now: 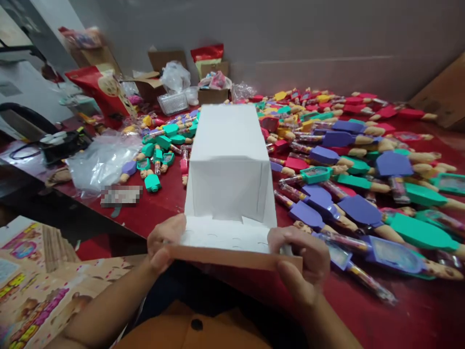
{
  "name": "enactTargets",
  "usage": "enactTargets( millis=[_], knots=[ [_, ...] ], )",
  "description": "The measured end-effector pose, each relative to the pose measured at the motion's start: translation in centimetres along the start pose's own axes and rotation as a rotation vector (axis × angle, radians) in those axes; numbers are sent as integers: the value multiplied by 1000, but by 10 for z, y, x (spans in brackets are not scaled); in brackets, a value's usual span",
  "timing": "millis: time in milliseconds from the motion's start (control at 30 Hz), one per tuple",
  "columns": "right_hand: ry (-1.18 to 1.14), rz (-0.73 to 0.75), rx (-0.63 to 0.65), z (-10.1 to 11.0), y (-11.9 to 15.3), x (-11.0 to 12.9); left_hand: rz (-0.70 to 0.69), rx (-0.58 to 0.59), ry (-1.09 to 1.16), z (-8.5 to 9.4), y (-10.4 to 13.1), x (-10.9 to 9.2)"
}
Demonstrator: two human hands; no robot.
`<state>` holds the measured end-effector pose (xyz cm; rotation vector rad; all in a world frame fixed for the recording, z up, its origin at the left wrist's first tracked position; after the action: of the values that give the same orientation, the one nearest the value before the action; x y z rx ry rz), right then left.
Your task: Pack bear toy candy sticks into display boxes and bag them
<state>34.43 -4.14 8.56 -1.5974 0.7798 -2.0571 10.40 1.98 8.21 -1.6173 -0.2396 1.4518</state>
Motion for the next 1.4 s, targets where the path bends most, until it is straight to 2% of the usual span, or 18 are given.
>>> enactTargets(
  millis=[67,133,200,300,367,500,600,667,767,800,867,967,1033,1200,1300,1400],
  knots=[
    [-89,-45,74,-1,14,2,52,26,-74,-5,19,-5],
    [-36,-200,93,-3,21,-2,148,-12,-152,-7,28,-8],
    [103,-344,48,-3,19,-7,201,-70,-307,-5,25,-12],
    [291,-382,-43,-2,7,-8,192,7,-671,-6,6,-17],
    [292,-353,-45,-5,0,-10,163,128,-821,-7,-5,-15],
    [272,-178,20,-8,-4,-11,71,343,-888,-7,-13,-11],
    [340,-64,155,-5,-9,-9,81,465,-910,-7,-22,-12],
    [375,-60,263,-3,-16,-9,44,578,-968,-10,-33,-17],
    [579,2,407,-4,-30,-5,-20,798,-1128,-20,-48,-18],
    [682,67,453,-7,-33,-2,-4,855,-1185,-23,-52,-16],
    [891,192,541,-17,-37,3,120,912,-1282,-29,-57,-8],
    [1190,200,667,-32,-38,1,349,879,-1402,-39,-53,7],
    [1277,167,683,-38,-39,-2,412,818,-1460,-46,-47,17],
    [1177,177,664,-52,-33,-17,411,710,-1512,-53,-31,30],
    [1139,147,657,-57,-23,-32,418,669,-1532,-54,-20,29],
    [1079,183,667,-59,-11,-41,401,655,-1512,-55,-7,27]
  ],
)
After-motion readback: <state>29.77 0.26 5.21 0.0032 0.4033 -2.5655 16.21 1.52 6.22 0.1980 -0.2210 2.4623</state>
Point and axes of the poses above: each hand's wrist, its own y-axis away from the middle knuckle, its own z-axis out of the back of the hand, x = y × z, the point moved 5 cm from there along -y, towards the middle knuckle, and after that the axes turned 12 degrees about x, right-handed, at the moved point
